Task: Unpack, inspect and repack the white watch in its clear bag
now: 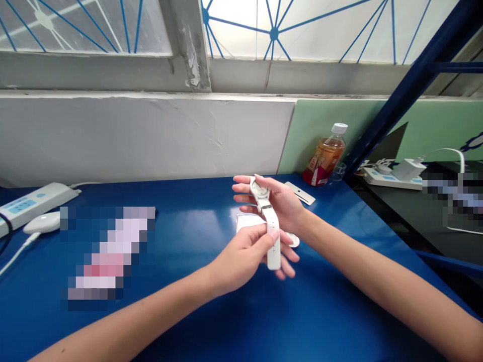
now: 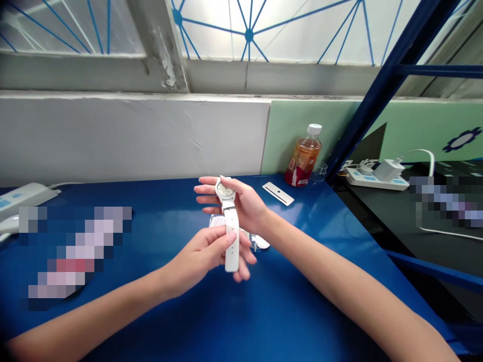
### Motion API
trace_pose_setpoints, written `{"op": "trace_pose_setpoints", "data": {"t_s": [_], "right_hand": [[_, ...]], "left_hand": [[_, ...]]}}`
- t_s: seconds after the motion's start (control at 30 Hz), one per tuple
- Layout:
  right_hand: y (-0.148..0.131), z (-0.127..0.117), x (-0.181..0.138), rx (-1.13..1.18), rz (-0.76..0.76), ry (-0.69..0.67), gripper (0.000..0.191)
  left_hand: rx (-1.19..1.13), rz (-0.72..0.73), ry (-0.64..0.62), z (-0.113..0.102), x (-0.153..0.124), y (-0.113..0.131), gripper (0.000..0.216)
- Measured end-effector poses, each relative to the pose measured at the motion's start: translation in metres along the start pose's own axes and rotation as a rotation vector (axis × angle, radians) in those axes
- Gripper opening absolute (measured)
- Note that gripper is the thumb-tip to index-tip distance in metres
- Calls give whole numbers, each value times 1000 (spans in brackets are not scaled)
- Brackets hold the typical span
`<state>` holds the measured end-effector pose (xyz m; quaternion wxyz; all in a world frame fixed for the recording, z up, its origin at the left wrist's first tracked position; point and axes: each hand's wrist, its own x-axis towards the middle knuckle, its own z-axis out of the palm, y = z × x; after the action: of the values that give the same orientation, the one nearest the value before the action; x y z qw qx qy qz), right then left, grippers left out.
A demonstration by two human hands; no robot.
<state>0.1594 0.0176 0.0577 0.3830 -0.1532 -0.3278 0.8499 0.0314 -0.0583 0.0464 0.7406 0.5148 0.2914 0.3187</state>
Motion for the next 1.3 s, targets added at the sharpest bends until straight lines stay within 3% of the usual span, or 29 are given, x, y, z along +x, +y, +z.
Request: {"op": "trace_pose_setpoints", "data": {"t_s": [0.1,0.23,0.47,0.67,0.87,1.03,1.3], "right_hand": [[3,-3,0,-11,20,-36,31],[4,-5,0,42,39,-50,37],[-1,-10,2,25,36,-33,37],[-8,-10,3,-90,59,-41,54],[-12,-8,3,-90,92,-25,61],[-9,-8,4,-93,86,-38,58],[-8,-9,2,-129,48,-40,34]], "left_hand": [[-175,-98,-23,-2,2,-3,36],[-269,-114,-27,-8,5,-8,38],[-348,-121,24,-14,10,-9,33],[-398,-189,85,-18,13,-4,31],[-411,-189,40,-19,13,-7,39],[-400,-175,13,-18,11,-7,38],[-411,-184,78,-15,12,-8,46]]}}
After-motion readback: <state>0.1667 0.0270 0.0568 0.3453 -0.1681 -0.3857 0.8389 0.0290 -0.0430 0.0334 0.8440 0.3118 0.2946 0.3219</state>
